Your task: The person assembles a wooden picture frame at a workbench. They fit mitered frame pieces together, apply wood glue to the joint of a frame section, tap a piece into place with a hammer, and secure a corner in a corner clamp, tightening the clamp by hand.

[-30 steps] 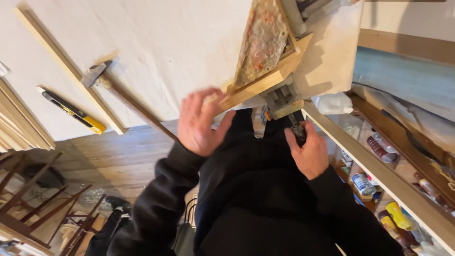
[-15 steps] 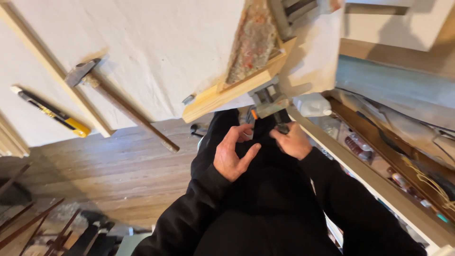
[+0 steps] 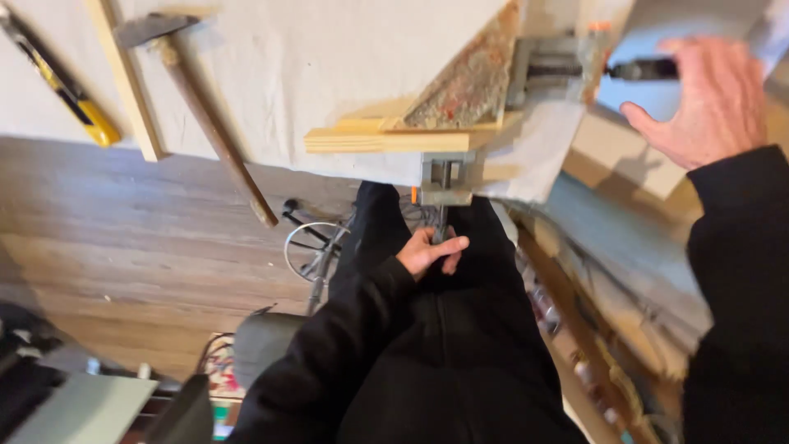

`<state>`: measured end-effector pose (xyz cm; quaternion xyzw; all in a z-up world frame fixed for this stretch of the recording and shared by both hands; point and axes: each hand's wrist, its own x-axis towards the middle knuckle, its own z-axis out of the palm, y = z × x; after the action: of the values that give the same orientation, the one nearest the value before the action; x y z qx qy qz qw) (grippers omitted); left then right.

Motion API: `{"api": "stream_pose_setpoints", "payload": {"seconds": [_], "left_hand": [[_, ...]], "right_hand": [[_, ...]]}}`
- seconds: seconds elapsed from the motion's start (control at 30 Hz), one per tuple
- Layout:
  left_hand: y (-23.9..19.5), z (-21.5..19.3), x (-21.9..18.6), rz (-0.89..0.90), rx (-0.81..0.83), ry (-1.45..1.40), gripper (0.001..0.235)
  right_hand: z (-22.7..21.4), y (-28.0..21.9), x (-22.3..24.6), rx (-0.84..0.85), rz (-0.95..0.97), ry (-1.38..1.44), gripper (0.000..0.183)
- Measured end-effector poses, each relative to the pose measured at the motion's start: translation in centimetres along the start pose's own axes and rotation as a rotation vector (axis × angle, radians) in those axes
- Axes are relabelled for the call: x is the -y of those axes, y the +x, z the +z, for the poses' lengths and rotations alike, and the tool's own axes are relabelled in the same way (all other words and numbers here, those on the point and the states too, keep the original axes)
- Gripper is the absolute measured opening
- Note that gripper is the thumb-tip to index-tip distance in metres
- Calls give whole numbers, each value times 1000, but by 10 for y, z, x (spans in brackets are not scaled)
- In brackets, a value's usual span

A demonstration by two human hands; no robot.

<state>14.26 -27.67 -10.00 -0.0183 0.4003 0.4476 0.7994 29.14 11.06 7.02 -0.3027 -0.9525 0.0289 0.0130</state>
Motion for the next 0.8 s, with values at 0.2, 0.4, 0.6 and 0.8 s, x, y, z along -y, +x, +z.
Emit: {"api": "stream_pose_setpoints", "payload": {"seconds": [0.2,0.4,0.6,0.8], "left_hand": [[9,38,5,153,-642,147,31],[19,45,-9,327,-1070,679,37],[16,60,-25,233,-1189,766,32],[-8,53,-49,248,-1016,814,49]], "right_hand": [[109,-27,-89,528,38,82,45],[88,22,-67,577,69,207,37],[81,34,-65,776,169,295,37],[115,22,-95,661,7,240,37]]}}
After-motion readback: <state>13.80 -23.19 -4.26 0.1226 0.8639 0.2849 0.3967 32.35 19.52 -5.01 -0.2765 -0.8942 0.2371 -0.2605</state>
